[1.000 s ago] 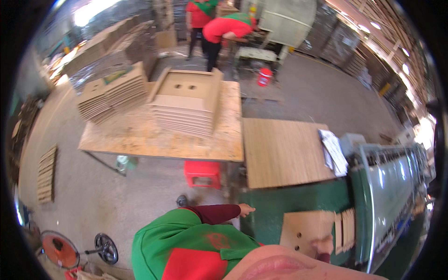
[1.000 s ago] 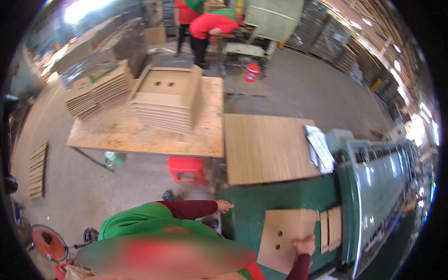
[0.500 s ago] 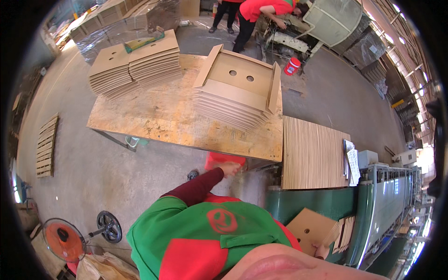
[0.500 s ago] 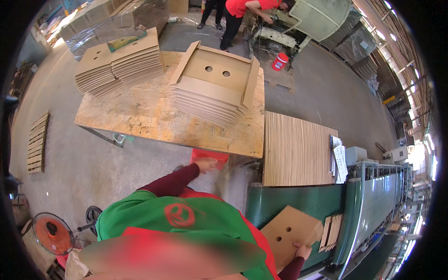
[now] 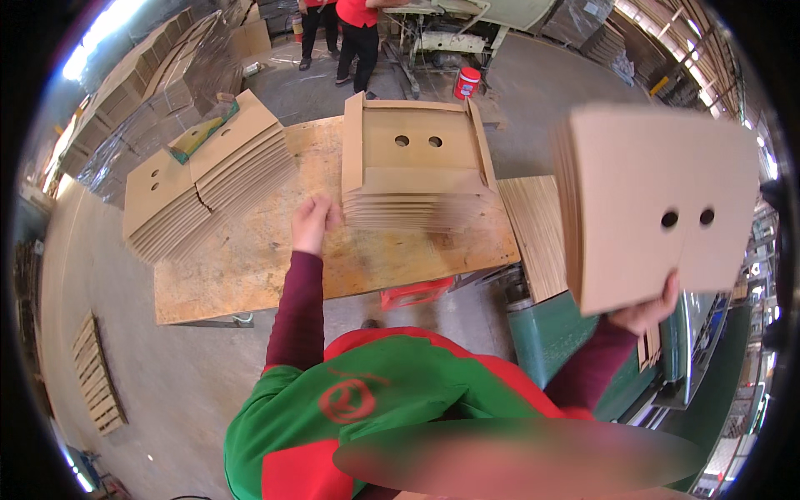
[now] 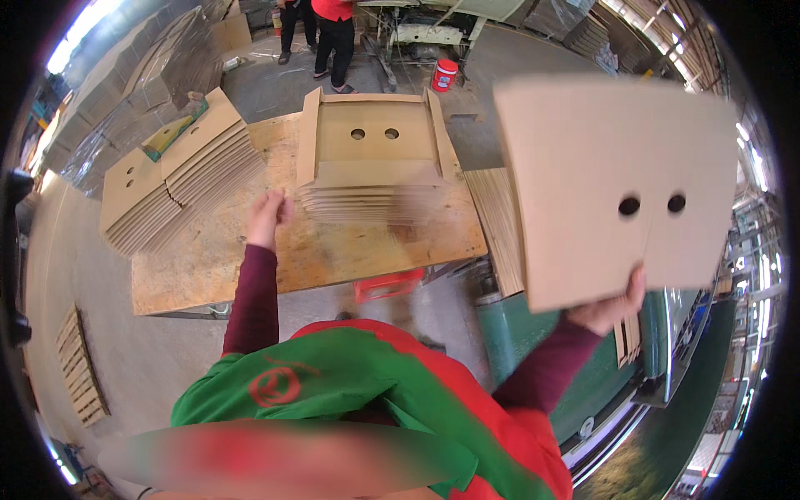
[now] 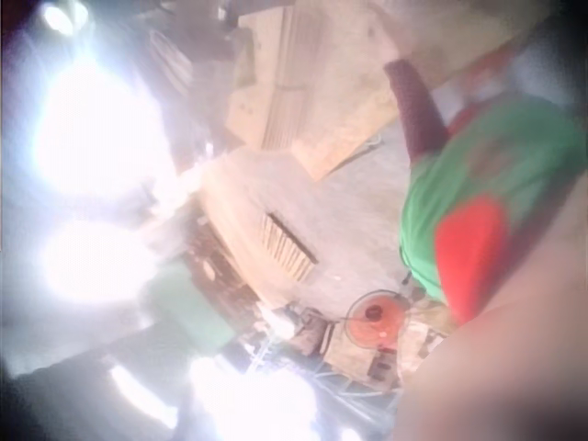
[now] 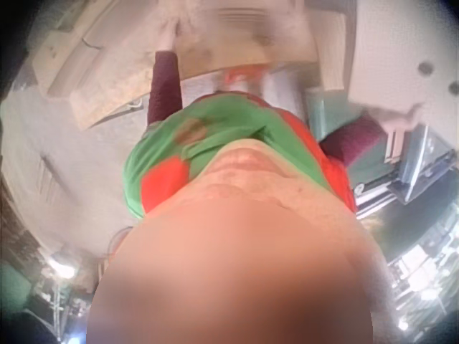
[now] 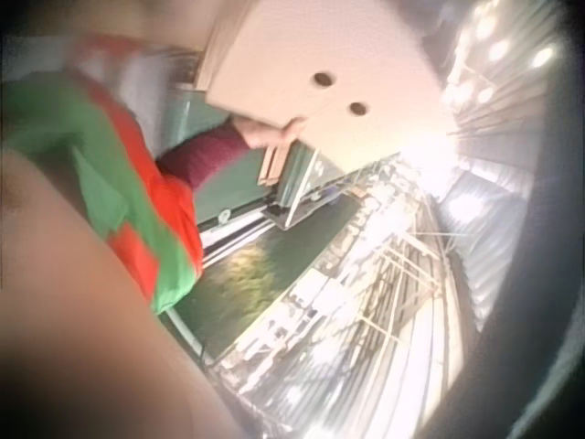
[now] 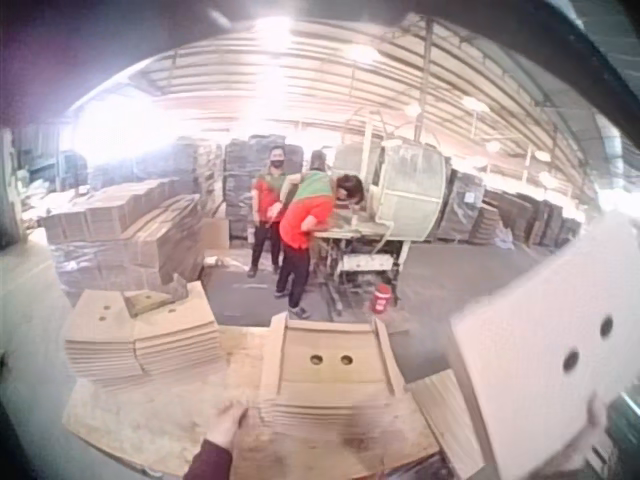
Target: The person repeatedly picks small cardboard pieces from a conveyor belt and stacks them on a nearby table. The person uses both hands to gather and align the pieces into neat piles.
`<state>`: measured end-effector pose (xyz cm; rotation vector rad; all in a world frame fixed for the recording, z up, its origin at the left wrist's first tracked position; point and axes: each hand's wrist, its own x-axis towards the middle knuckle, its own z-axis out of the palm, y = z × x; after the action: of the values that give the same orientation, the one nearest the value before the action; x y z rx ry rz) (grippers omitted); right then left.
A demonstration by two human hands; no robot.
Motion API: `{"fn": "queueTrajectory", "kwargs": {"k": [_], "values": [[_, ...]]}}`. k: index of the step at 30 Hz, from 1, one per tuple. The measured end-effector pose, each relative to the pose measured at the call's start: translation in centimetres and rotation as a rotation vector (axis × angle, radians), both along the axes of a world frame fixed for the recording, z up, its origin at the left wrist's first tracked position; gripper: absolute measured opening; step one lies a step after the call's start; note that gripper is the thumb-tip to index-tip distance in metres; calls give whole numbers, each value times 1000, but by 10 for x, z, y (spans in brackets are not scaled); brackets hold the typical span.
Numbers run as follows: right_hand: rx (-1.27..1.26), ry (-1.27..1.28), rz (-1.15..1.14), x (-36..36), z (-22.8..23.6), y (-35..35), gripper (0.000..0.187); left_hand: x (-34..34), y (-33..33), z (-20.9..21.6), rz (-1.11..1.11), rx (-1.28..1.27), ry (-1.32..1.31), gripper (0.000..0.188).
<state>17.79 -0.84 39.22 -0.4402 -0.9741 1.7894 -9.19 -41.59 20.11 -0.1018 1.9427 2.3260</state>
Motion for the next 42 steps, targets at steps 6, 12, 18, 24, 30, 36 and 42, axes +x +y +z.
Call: {"fn": "queueTrajectory", "kwargs": {"k": [6,12,18,24,30,36,42], "values": [[-54,242,188,-151,-3,-110,46,-54,30,23,7,-290,-4,31],[-237,223,325,-234,-55,-187,46,-70,41,-17,-148,-252,-142,28],[-426,-12,307,-261,-134,-208,56,-77,43,-55,-31,-249,-216,17],[-481,-94,337,-261,-169,-205,68,-81,46,-92,16,-267,-227,11],[-442,-195,307,-259,-173,-217,78,-93,41,-123,6,-180,-181,12],[-454,-226,344,-259,-186,-213,64,-80,30,-92,26,-600,-96,32],[-450,-124,270,-267,-193,-211,49,-69,37,-57,-49,-367,-220,53]]}}
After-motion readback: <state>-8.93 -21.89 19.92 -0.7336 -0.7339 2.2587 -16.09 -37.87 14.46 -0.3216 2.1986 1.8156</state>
